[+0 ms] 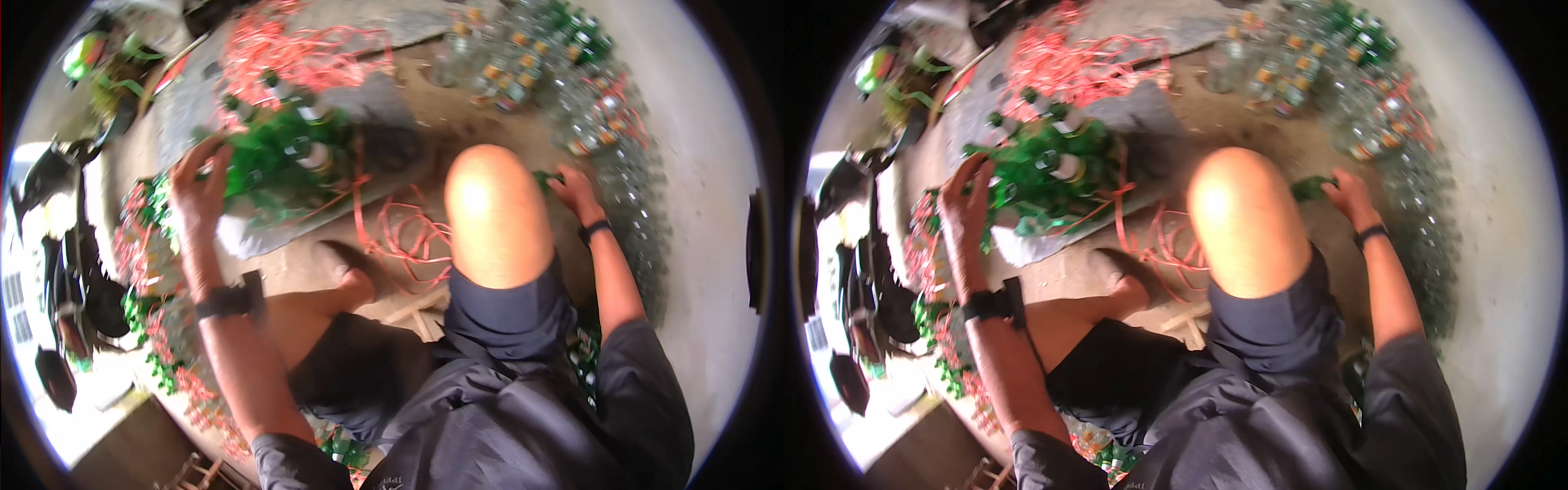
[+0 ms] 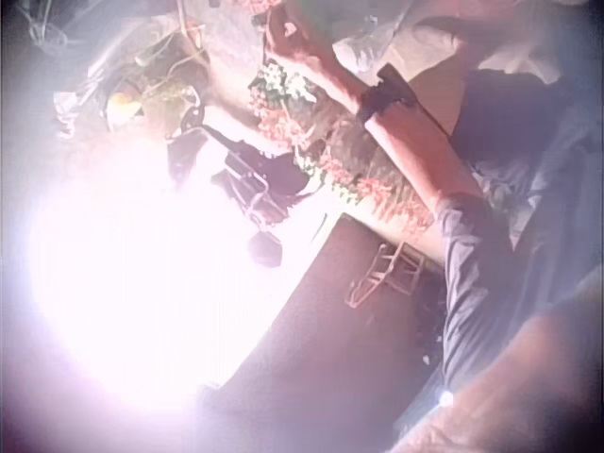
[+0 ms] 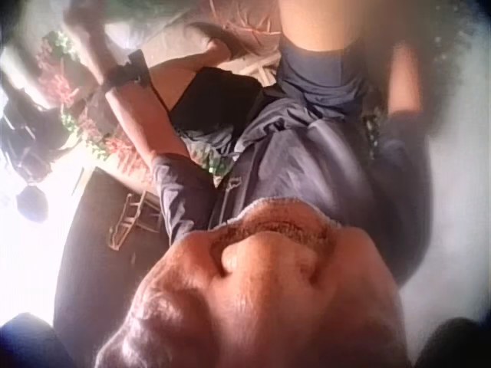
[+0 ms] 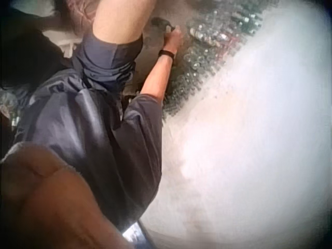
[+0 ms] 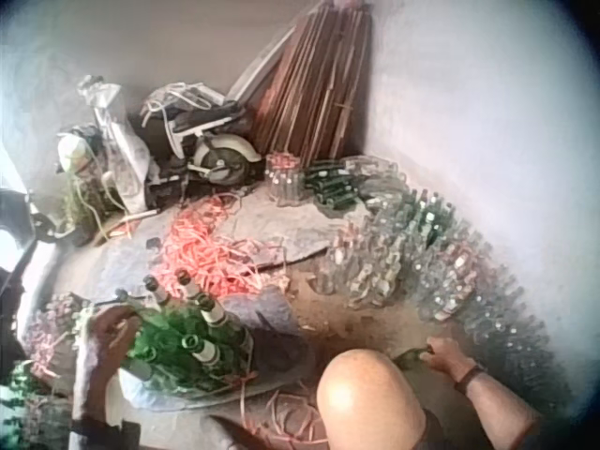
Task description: The person wraps a pink plastic ribbon around a group of green glass bottles, tying knots by hand to secure them together. They then add another bottle to the group and continue wrapping and knotting the ribbon around the bottle necks.
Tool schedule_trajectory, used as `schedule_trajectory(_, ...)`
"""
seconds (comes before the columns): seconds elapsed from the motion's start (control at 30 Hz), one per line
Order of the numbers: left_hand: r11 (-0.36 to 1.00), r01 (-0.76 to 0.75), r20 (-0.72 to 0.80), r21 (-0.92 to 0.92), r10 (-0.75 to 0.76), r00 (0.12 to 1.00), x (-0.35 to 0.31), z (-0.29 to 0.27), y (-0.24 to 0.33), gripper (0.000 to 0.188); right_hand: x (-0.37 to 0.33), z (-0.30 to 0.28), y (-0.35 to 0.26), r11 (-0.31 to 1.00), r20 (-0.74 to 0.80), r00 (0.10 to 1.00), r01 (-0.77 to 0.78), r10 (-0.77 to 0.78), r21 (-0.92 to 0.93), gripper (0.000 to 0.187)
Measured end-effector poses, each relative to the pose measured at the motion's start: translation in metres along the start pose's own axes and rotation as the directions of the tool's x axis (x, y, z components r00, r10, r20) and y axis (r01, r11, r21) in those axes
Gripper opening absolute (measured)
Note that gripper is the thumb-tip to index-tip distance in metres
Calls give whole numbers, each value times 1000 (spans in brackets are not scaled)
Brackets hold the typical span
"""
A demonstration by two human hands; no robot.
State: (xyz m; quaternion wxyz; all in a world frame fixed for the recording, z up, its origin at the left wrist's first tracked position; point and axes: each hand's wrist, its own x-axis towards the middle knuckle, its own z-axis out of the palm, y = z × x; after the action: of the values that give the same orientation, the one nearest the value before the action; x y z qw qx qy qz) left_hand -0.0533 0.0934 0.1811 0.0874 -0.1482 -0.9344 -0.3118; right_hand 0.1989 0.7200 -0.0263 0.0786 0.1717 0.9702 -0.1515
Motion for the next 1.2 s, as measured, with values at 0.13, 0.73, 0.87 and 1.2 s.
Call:
schedule_trajectory(0.13, 999, -35, -65, -22, 33, 997, -2, 10, 3, 29, -6, 26, 22, 999, -230, 973, 27, -16, 45, 30)
schedule_trajectory(0.73, 997, -53, -145, 51, 60, 988, -10, 8, 4, 25, 8, -239, -212, 881, -493, 856, 347, -156, 323, 13)
schedule_trajectory(0.87, 999, -33, -141, 42, 38, 989, -6, 13, 3, 26, 11, -298, -262, 859, -598, 780, 425, -187, 286, 25)
schedule_trajectory(1.2, 994, -92, -149, 62, 100, 984, -3, 16, 2, 26, 24, -304, -399, 405, -654, 554, 830, -515, 384, 26)
